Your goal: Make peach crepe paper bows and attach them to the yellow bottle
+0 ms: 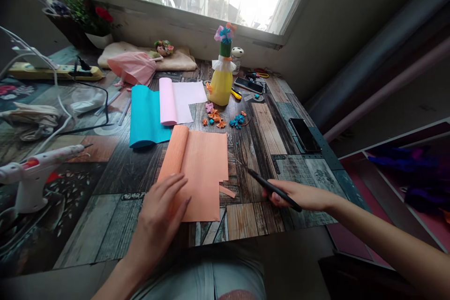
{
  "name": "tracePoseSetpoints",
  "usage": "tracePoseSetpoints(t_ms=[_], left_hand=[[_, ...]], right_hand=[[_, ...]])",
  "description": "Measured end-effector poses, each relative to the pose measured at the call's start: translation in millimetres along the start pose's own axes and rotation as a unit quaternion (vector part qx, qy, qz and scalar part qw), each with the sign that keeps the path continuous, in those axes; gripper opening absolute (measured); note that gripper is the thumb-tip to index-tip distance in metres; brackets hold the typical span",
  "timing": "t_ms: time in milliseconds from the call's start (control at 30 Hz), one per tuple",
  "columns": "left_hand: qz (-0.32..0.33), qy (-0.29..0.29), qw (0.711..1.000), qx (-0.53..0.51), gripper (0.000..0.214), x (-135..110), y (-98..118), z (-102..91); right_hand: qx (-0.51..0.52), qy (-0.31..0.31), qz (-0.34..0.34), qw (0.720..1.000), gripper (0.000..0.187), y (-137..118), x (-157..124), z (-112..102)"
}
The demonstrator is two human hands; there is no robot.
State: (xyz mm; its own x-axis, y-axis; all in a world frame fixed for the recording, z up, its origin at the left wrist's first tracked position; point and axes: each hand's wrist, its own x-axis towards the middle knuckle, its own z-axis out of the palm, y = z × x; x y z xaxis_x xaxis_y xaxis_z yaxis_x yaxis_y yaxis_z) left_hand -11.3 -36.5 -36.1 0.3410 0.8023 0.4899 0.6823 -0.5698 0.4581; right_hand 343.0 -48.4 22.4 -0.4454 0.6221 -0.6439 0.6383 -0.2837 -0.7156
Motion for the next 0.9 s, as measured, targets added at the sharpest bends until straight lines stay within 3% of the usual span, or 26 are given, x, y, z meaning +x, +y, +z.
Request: tracePoseSetpoints(t_ms=[100, 167, 400, 500, 600, 733, 833, 900], left_hand=[[-0.044, -0.011, 0.998, 0.049, 0.034, 4, -16, -5.8], [-0.075, -0.03, 0.995, 0.058, 0.037, 6, -23, -7.4], [-0.147, -0.055, 0.987, 0.034, 0.049, 10, -28, -4.7], [-0.17, -0.077, 0.982, 0.029, 0.054, 12, -31, -4.8], [-0.166, -0.087, 0.982, 0.023, 0.052, 14, -35, -7.3], [-0.14, -0.048, 0.988, 0.041, 0.047, 17, -31, -12.0], [-0.101, -0.016, 0.994, 0.048, 0.041, 23, -14, -9.7], [-0.062, -0.027, 0.998, -0.006, 0.037, 34, 2, -2.8]], right_hand=[[-0.042, 0.115, 0.041, 0.992, 0.056, 13, -3, -9], [-0.034, 0.155, 0.053, 0.986, 0.058, 17, -3, -10], [0.036, 0.135, 0.034, 0.99, 0.062, 16, 7, 3], [0.008, 0.141, 0.027, 0.99, 0.056, 17, 10, 4], [-0.049, 0.172, 0.046, 0.983, 0.054, 15, 10, 1], [-0.072, 0.189, 0.059, 0.978, 0.054, 11, 9, -1], [-0.06, 0.19, 0.05, 0.979, 0.054, 13, 11, -2], [-0.049, 0.186, 0.043, 0.98, 0.053, 14, 13, -2]])
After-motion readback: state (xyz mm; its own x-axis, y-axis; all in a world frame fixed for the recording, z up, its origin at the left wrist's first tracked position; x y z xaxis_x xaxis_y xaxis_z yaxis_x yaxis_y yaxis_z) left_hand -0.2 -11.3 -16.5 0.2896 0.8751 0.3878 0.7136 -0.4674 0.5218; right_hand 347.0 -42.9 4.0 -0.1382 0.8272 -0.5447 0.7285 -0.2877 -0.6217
